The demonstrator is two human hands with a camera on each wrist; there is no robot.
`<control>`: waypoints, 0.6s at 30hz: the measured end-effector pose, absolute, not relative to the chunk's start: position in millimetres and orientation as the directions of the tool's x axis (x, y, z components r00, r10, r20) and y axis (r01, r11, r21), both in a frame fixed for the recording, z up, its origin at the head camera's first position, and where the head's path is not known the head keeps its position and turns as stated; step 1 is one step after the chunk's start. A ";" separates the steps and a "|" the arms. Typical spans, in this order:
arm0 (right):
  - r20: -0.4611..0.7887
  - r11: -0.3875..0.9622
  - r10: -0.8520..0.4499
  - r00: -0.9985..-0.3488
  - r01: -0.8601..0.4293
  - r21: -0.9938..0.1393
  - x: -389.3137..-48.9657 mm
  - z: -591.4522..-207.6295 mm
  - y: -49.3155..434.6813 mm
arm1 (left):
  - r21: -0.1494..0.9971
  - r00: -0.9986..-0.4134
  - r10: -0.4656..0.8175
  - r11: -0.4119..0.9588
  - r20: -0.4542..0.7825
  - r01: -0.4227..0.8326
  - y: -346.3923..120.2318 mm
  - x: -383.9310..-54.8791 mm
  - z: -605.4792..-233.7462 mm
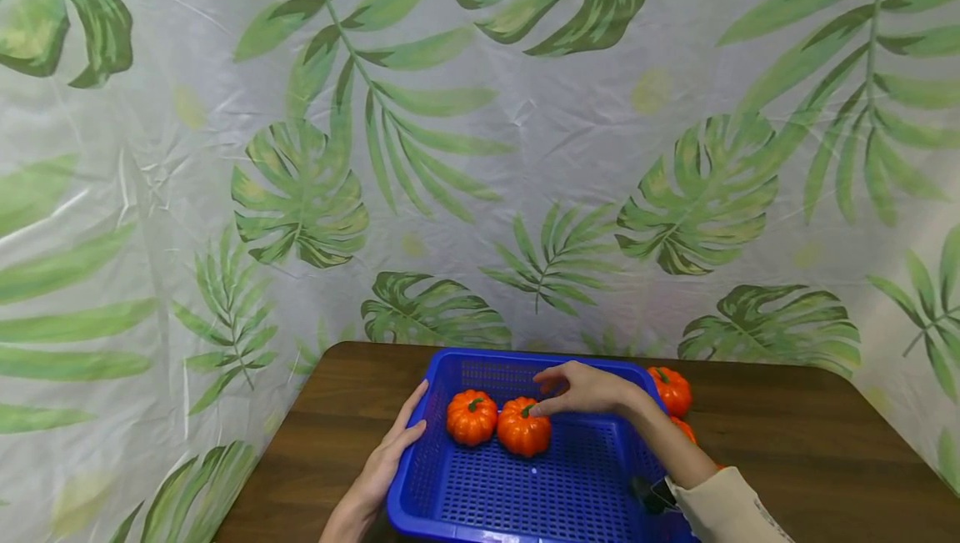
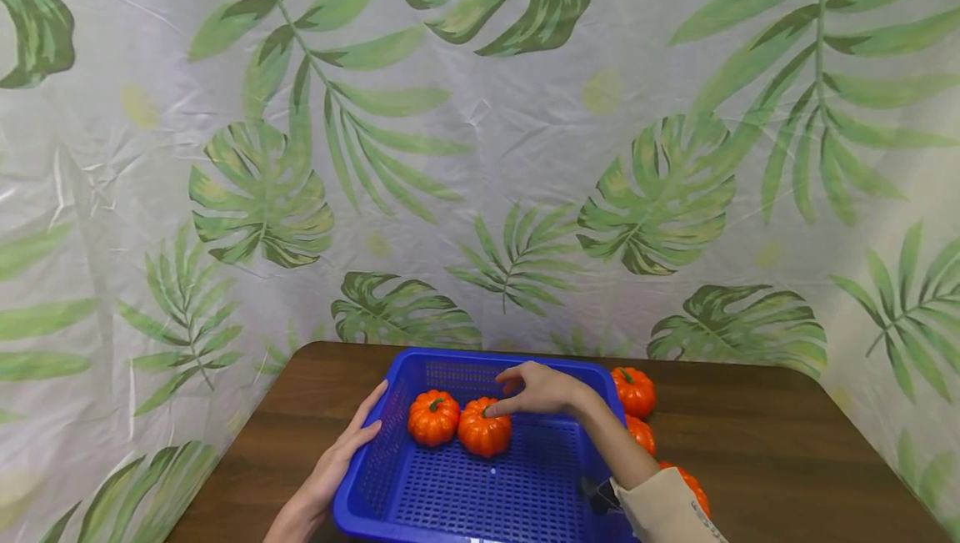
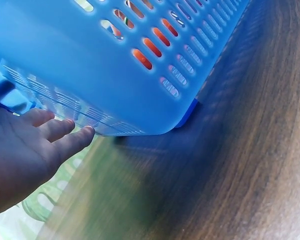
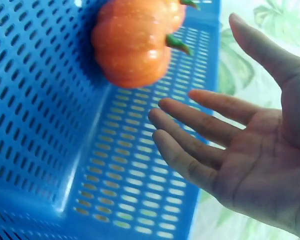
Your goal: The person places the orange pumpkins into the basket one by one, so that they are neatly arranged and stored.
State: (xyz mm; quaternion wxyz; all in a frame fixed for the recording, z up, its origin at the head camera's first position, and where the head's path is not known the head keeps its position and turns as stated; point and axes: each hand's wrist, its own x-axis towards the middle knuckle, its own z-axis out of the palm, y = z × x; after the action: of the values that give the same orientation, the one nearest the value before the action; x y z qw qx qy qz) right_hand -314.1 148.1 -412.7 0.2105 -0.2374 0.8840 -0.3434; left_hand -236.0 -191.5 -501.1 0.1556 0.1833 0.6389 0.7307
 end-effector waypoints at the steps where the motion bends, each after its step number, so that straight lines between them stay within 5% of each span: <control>1: -0.206 0.648 -0.560 -0.802 -0.270 -0.712 -313.4 -410.2 149.4 | 0.991 -0.884 0.463 -0.137 0.067 0.004 -191.9 -236.1 -501.0; 18: -0.030 0.660 -0.503 -0.864 -0.361 -0.658 -290.3 -364.9 217.2 | 0.991 -0.881 0.469 -0.136 0.056 -0.009 -192.2 -236.9 -501.1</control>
State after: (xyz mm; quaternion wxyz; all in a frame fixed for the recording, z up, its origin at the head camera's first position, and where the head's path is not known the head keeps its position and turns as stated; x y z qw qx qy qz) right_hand -290.3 217.2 -364.9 0.1051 -0.2386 0.9051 -0.3359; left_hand -236.9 -192.2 -501.1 0.1634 0.1805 0.6366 0.7318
